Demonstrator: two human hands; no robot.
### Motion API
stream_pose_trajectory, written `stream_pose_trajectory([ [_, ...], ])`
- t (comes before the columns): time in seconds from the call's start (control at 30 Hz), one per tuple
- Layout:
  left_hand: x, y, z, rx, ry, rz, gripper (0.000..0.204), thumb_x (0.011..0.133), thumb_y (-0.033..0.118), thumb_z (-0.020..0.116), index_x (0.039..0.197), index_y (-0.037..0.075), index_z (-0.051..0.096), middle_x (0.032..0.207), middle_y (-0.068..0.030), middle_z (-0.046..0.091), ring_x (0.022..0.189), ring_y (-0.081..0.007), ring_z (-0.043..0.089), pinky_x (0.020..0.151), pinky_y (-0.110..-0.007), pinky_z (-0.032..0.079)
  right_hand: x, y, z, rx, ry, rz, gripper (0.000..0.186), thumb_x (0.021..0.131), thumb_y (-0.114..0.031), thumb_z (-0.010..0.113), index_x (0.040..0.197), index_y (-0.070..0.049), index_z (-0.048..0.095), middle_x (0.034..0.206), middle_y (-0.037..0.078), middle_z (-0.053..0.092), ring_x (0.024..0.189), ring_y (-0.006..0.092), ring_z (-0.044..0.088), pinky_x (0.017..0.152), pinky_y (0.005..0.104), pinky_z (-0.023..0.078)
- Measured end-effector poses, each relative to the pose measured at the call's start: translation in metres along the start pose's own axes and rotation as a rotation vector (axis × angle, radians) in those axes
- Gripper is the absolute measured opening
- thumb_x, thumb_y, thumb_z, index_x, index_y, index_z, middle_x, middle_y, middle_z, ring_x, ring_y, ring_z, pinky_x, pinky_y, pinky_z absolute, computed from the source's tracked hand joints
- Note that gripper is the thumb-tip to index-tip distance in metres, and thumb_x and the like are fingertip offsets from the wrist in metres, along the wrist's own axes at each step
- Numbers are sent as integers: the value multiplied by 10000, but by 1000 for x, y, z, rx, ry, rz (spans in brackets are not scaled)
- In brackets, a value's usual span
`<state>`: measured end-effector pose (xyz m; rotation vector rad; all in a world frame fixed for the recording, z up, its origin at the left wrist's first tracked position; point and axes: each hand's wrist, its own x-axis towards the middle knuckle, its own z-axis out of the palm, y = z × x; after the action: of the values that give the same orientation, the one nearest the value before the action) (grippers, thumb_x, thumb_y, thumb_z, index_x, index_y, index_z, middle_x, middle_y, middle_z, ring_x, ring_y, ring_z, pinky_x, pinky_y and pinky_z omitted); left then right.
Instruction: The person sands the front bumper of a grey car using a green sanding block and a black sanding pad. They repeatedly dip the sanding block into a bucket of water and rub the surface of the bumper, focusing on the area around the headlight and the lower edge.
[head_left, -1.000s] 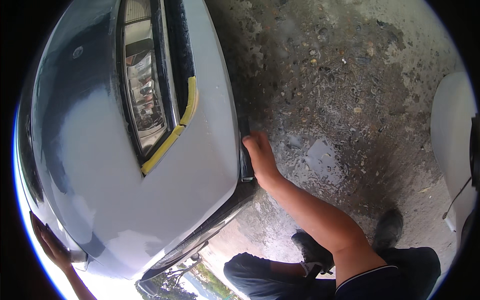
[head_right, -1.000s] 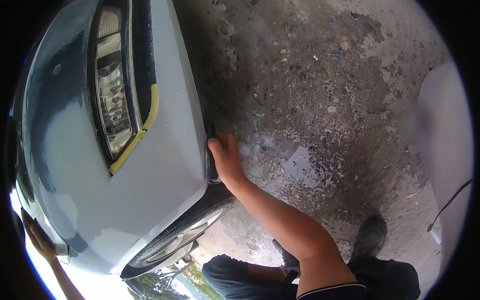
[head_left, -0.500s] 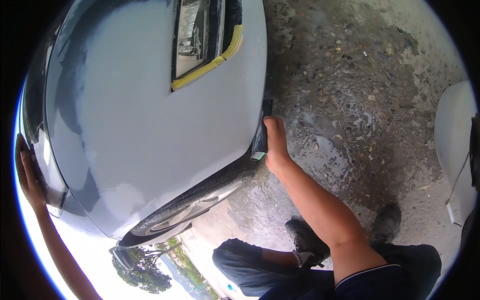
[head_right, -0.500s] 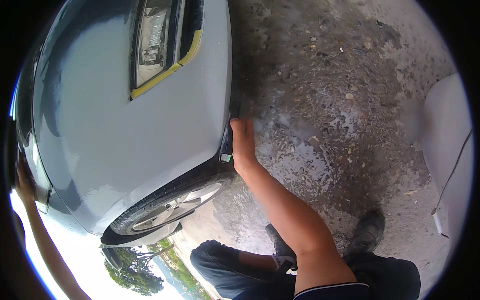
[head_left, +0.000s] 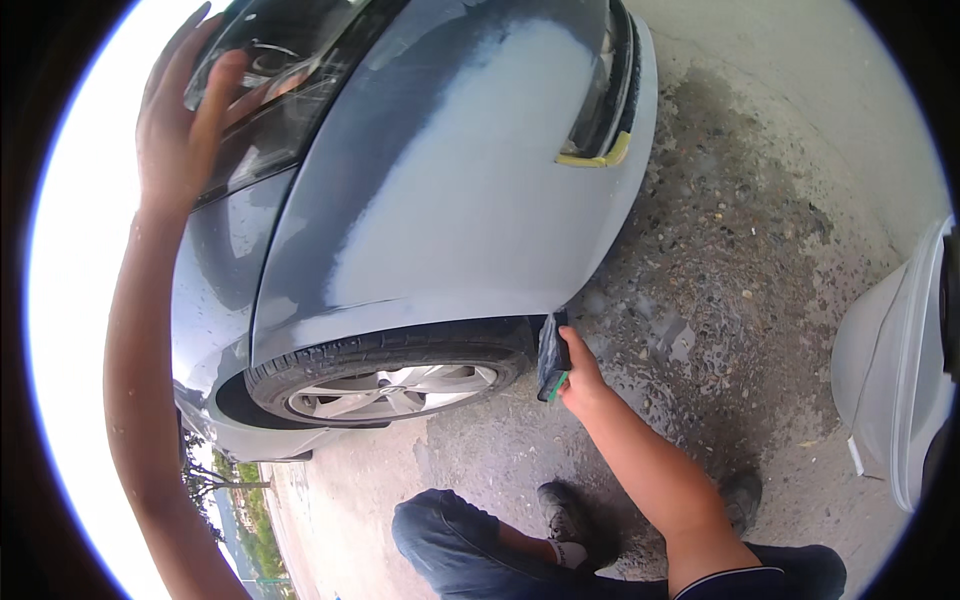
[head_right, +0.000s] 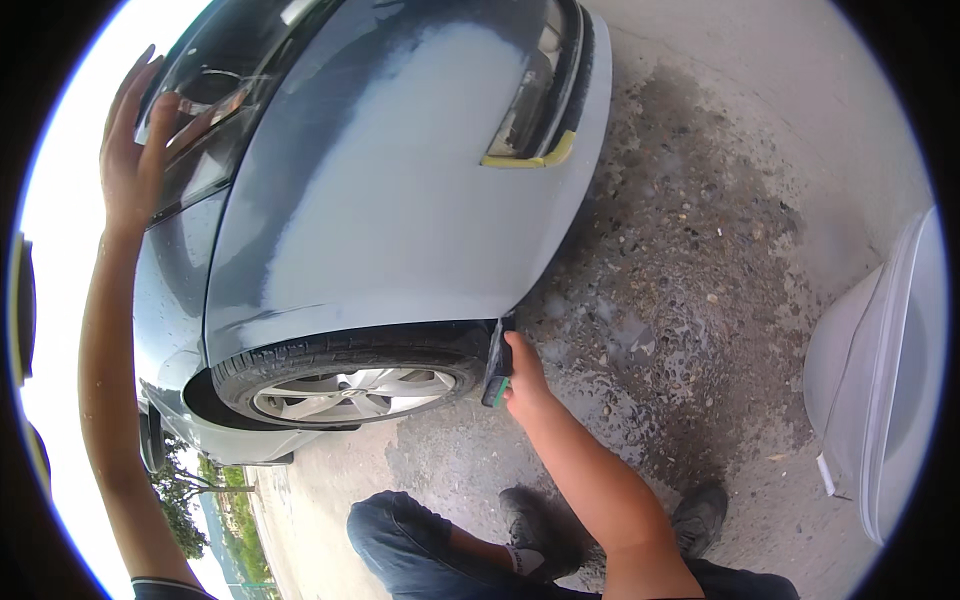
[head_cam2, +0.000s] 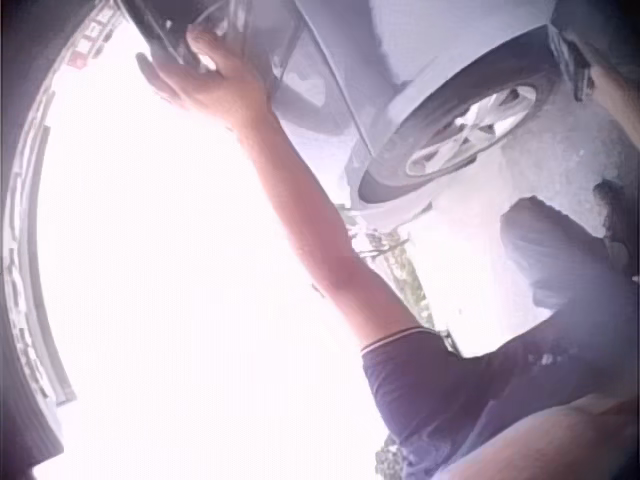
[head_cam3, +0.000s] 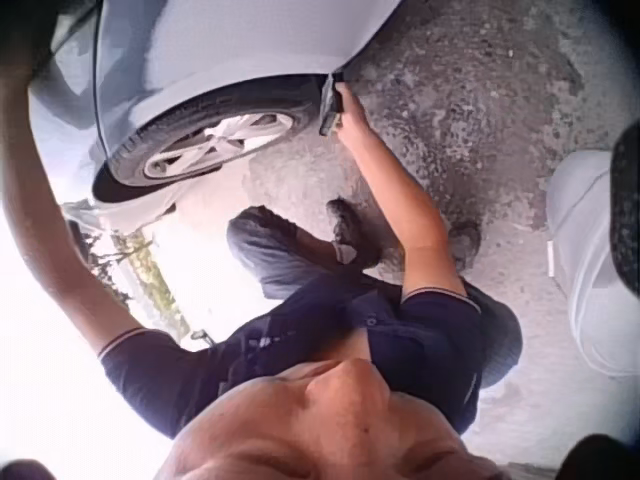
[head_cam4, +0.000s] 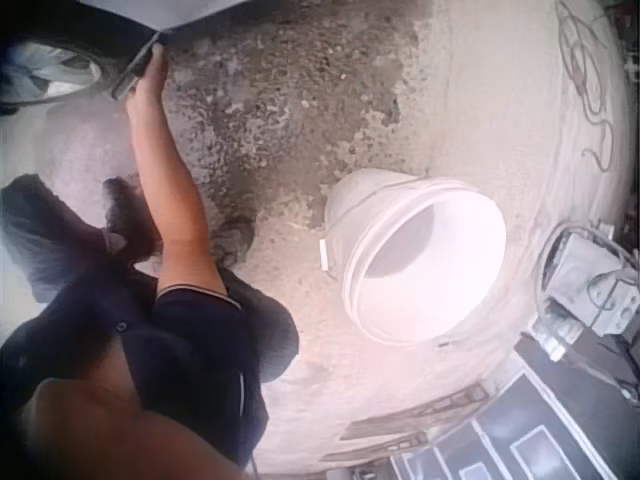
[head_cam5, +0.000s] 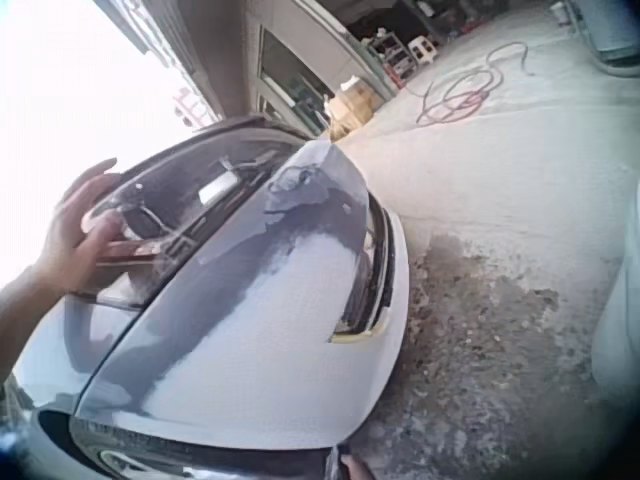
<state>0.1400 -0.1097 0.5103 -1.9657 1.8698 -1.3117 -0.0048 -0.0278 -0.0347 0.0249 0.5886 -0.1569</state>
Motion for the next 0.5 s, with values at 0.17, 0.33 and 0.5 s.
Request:
stream_pose_trajectory([
  [0.17,-120,129,-33,-454,-312,412,566,830,389,750,1230,2,647,1467,-196,530,1411,-351,473,1217,-507,336,-34,-29,4,-420,240,-7,398,862,-522,692,1065,-184,640,920,-39,615,845,130,580,710,351,428],
  [0.33,-253,212,-20,-969,-493,296,631,835,374,752,1347,40,595,1545,-201,459,1457,-332,422,1228,-525,302,-98,-101,21,-849,6,17,372,958,-364,659,1166,-85,527,944,93,607,708,211,656,514,379,559],
  [0.5,-289,269,2,-1155,-523,202,610,878,390,705,1343,15,580,1415,-224,551,1308,-359,546,1166,-507,363,-249,-250,71,-1116,135,-385,633,1012,-513,574,1464,-93,434,1051,84,630,737,157,652,535,298,523],
])
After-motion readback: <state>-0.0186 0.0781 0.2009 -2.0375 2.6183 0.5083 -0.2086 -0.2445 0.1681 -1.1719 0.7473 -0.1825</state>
